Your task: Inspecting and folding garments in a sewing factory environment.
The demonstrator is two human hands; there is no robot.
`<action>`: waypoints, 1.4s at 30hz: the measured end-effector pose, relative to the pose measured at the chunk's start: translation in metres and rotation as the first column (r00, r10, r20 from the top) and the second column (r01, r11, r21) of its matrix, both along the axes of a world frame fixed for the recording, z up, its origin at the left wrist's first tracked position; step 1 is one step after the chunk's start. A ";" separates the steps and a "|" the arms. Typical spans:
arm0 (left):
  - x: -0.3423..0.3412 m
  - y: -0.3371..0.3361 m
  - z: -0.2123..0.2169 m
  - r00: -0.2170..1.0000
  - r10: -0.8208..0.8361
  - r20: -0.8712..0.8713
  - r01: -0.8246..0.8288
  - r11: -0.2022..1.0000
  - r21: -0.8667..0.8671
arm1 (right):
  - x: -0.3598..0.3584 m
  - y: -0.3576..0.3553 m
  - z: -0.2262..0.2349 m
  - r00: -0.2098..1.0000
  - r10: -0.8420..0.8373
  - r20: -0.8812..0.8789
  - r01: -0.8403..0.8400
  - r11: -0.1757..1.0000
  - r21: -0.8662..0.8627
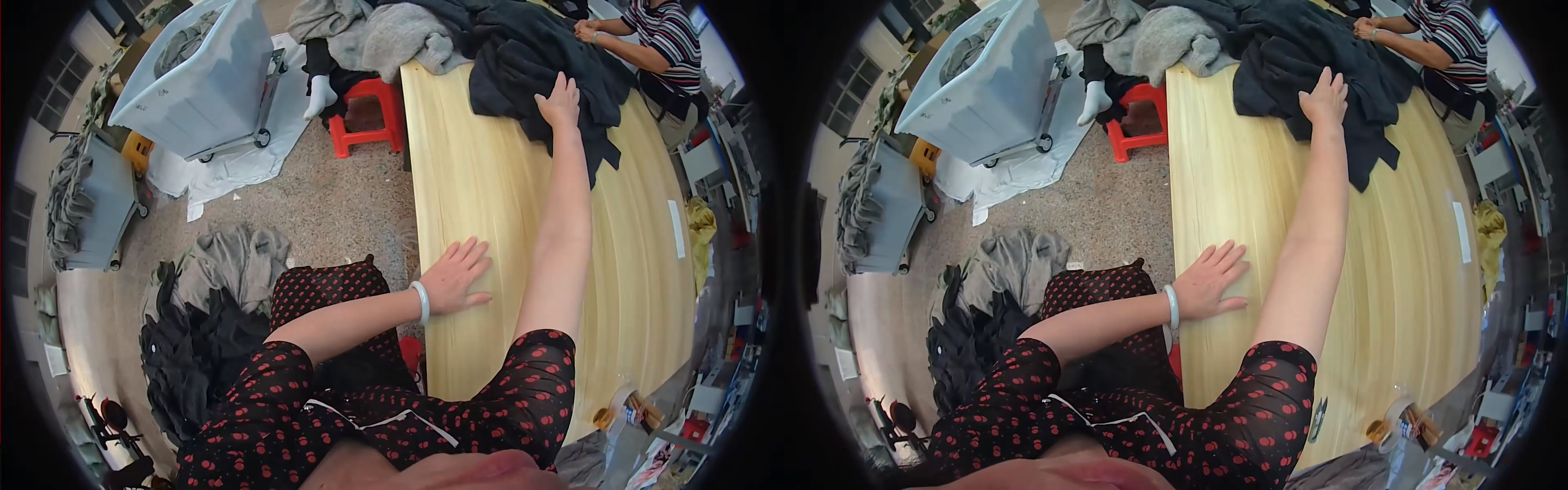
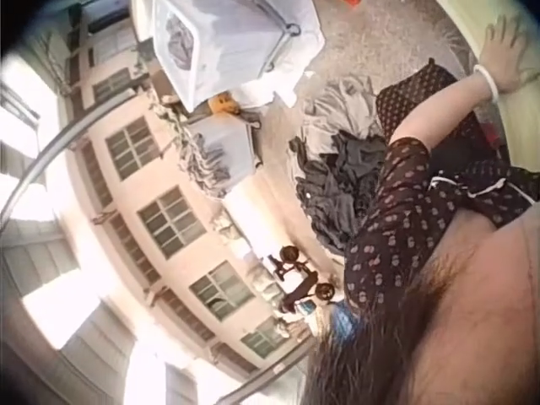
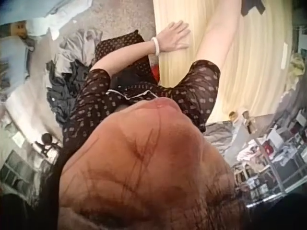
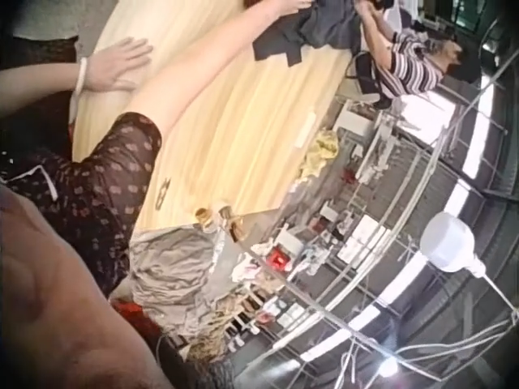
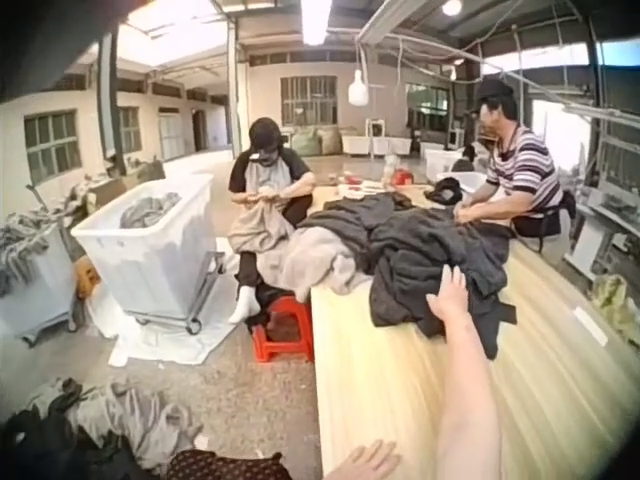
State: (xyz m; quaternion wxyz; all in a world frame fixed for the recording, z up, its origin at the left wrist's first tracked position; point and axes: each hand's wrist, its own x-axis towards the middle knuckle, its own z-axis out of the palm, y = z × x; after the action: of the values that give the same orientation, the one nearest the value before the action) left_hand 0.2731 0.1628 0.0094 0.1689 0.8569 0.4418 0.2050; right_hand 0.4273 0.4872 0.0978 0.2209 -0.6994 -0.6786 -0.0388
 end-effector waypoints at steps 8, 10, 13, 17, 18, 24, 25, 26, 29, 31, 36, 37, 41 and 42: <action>-0.001 0.002 0.006 0.999 0.035 0.025 -0.034 0.999 -0.040 | -0.015 0.019 -0.027 0.991 0.136 -0.017 -0.136 0.991 -0.019; -0.001 0.004 0.000 0.998 0.048 0.042 -0.047 0.998 -0.032 | -0.006 0.003 -0.044 0.984 0.148 -0.095 -0.142 0.987 0.074; -0.005 0.001 -0.003 0.996 0.055 0.067 -0.054 0.998 -0.024 | 0.009 -0.029 -0.016 0.956 0.198 -0.217 -0.173 0.976 0.130; -0.002 0.002 -0.003 0.995 0.033 0.097 -0.034 0.999 0.005 | 0.055 -0.070 0.060 0.849 0.342 -0.403 -0.196 0.911 0.362; -0.002 0.001 -0.004 0.996 0.040 0.081 -0.041 0.999 0.013 | 0.060 -0.092 0.079 0.801 0.340 -0.492 -0.189 0.925 0.331; -0.008 0.001 -0.008 0.996 0.055 0.063 -0.054 0.998 -0.014 | 0.068 -0.210 0.054 0.819 0.380 -0.430 -0.399 0.915 0.048; -0.007 0.002 -0.009 0.996 0.068 0.061 -0.068 0.998 0.003 | 0.059 -0.229 0.043 0.873 0.420 -0.246 -0.442 0.896 -0.040; -0.008 0.003 -0.008 0.995 0.089 0.052 -0.090 0.996 0.021 | 0.049 -0.242 0.031 0.882 0.468 -0.064 -0.472 0.871 -0.137; -0.001 0.002 0.001 0.997 0.049 0.058 -0.049 0.999 0.014 | 0.051 -0.262 0.007 0.878 0.477 -0.029 -0.451 0.807 -0.380; -0.006 0.005 -0.001 0.997 0.062 0.035 -0.063 0.998 0.014 | 0.050 -0.252 0.019 0.846 0.514 -0.146 -0.508 0.689 -0.517; -0.006 0.003 -0.004 0.997 0.064 0.046 -0.066 0.997 0.032 | 0.092 -0.138 0.033 0.991 0.077 -0.106 -0.065 0.992 0.111; -0.005 0.002 -0.005 0.996 0.075 0.040 -0.076 0.996 0.035 | 0.100 -0.118 0.026 0.997 -0.071 -0.009 0.071 0.964 0.257; -0.004 0.003 -0.007 0.993 0.092 0.069 -0.094 0.995 0.030 | 0.124 -0.063 -0.009 0.978 -0.177 -0.109 0.190 0.973 0.131; -0.006 0.002 -0.008 0.994 0.087 0.068 -0.088 0.996 0.021 | 0.123 -0.056 -0.012 0.962 -0.189 -0.196 0.179 0.982 -0.067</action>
State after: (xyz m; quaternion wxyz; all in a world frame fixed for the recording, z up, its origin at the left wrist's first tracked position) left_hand 0.2668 0.1645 0.0012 0.1642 0.8314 0.4705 0.2460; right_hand 0.5500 0.4316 0.0857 0.2668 -0.7650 -0.5855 0.0282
